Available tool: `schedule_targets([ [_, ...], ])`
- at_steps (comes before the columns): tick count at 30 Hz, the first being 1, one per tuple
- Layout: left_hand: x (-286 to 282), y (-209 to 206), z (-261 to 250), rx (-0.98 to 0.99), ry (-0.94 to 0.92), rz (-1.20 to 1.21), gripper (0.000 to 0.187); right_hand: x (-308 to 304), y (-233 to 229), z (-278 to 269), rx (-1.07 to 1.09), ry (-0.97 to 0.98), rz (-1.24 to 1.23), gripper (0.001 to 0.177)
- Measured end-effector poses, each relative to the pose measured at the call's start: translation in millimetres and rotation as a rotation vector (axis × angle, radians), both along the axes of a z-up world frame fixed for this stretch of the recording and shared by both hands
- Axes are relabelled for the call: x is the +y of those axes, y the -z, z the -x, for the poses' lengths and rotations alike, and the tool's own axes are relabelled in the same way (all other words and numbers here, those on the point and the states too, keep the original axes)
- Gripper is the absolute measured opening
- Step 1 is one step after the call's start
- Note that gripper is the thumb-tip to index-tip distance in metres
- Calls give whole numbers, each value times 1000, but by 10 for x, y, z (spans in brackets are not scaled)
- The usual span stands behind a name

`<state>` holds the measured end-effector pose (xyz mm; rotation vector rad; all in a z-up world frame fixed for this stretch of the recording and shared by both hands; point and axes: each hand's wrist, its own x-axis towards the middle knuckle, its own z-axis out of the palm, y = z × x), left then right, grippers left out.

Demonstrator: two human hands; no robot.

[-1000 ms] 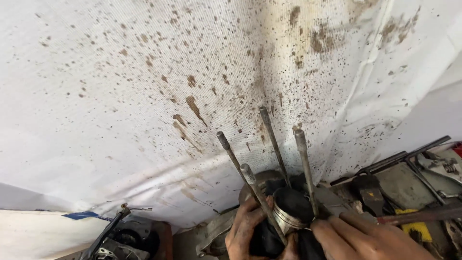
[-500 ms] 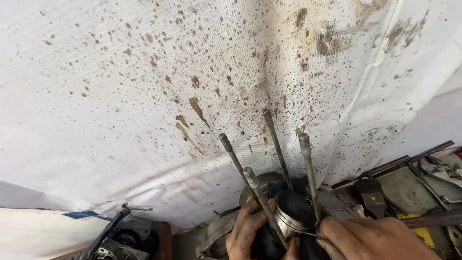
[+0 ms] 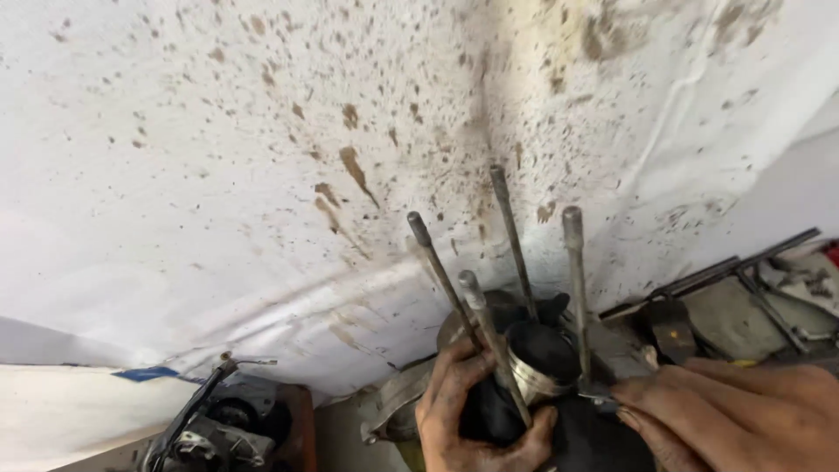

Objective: The person uses a pair of pliers to remove a piston ring from a piston held in a vise. The hands are covered in grease, and the task involves manipulating the ring with the tool while the piston is secured.

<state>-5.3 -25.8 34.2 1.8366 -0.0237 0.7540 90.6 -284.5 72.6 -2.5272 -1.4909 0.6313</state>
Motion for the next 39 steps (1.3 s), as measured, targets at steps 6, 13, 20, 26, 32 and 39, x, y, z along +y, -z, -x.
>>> schedule_targets([
  [6, 26, -111, -49, -27, 65, -29, 66, -116, 435, 40, -556, 27, -376, 29],
  [13, 0, 29, -89, -65, -54, -92, 55, 144, 501, 63, -493, 99, -342, 28],
  [20, -4, -71, -113, -44, -41, -62, 50, 101, 585, 13, -337, 79, -295, 29],
  [26, 58, -10, -108, 23, 10, -100, 52, 355, 258, -29, -292, 100, -168, 28],
  [32, 31, 23, -101, 95, -45, -95, 47, 619, -245, -91, 1, 133, 271, 34],
  [39, 22, -23, -142, 56, -2, -103, 43, 582, -216, -148, -23, 21, 220, 52],
])
